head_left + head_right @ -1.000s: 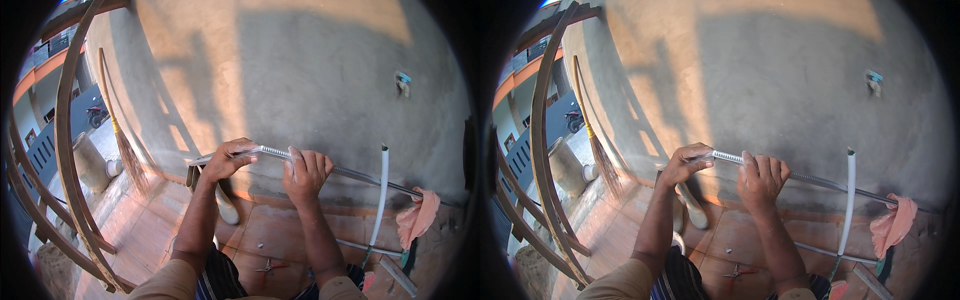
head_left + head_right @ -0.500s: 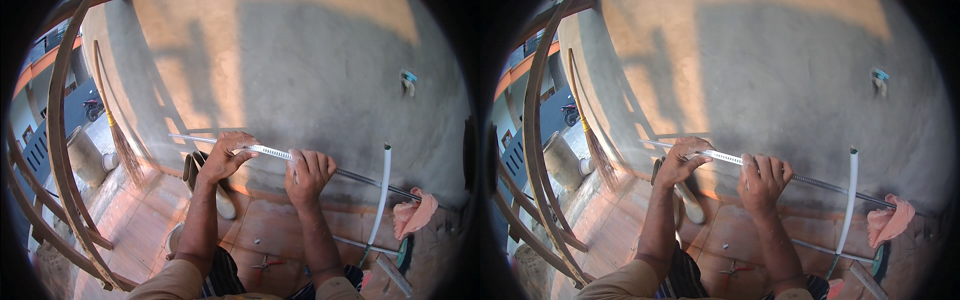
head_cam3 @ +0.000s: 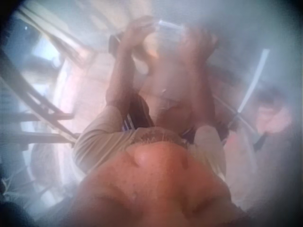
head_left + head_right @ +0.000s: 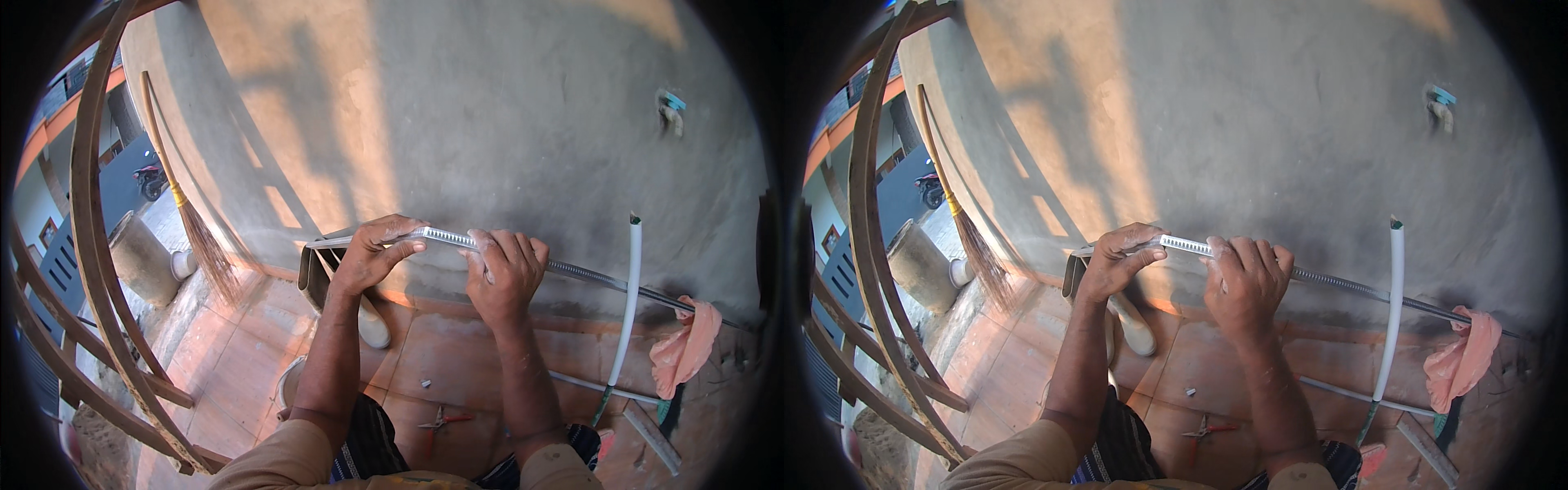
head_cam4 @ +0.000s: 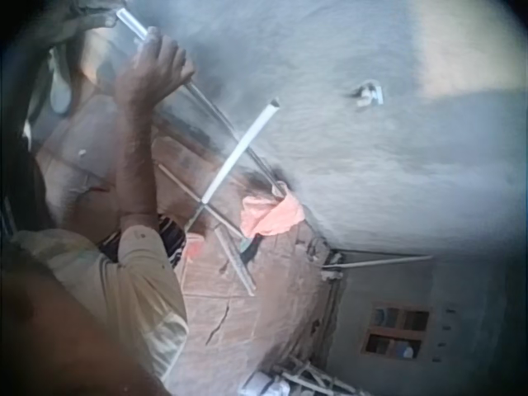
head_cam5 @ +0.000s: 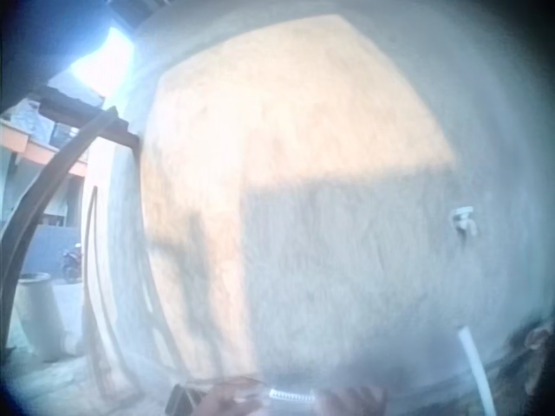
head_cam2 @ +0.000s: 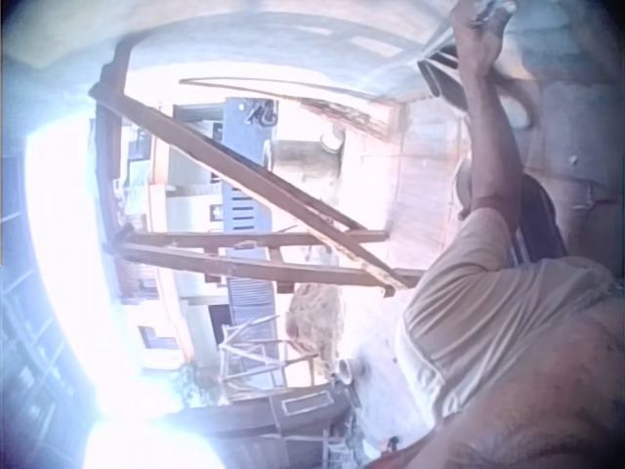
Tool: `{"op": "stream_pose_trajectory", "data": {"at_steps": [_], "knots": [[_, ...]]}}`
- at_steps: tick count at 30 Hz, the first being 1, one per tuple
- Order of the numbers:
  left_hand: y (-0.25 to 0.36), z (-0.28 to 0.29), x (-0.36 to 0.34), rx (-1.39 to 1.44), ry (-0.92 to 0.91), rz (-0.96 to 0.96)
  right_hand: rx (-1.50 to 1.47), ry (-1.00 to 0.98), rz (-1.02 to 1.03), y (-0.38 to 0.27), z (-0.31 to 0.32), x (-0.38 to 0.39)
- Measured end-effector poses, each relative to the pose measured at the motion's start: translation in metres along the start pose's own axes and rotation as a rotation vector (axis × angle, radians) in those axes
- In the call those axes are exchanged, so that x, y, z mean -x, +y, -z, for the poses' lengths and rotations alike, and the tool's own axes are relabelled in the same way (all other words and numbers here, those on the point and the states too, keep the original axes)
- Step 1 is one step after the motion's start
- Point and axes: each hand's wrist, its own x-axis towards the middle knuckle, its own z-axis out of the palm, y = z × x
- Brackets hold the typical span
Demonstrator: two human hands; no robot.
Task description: The person measures and cuts white PVC profiles using a tape measure and shears. They measure the profile, mark it, and cut it to size, repeating the process for multiple pieces.
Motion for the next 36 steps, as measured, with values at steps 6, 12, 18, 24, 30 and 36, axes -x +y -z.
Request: {"op": "stream_pose_trajectory", "data": {"at_steps": [6,12,18,24,30,36], "knots": [[0.004,0.002,-0.002,0.010,-0.014,0.101,-0.002,-0.067,0.039,0.003,0.008,-0.013],[0.020,0.004,-0.002,0.071,-0.094,0.150,-0.034,-0.202,-0.003,0.001,0.019,-0.018],[0.031,0.016,-0.027,0.056,-0.306,0.276,-0.087,-0.396,-0.067,0.007,0.027,-0.030],[0.020,0.011,-0.028,0.092,-0.247,0.252,-0.075,-0.461,-0.107,0.014,0.023,-0.035],[-0.007,-0.012,-0.015,0.323,-0.270,0.194,-0.149,-0.424,-0.118,0.015,0.022,-0.028],[-0.015,-0.053,-0.001,0.535,-0.069,0.214,-0.206,-0.412,-0.149,0.021,0.017,-0.022]]}}
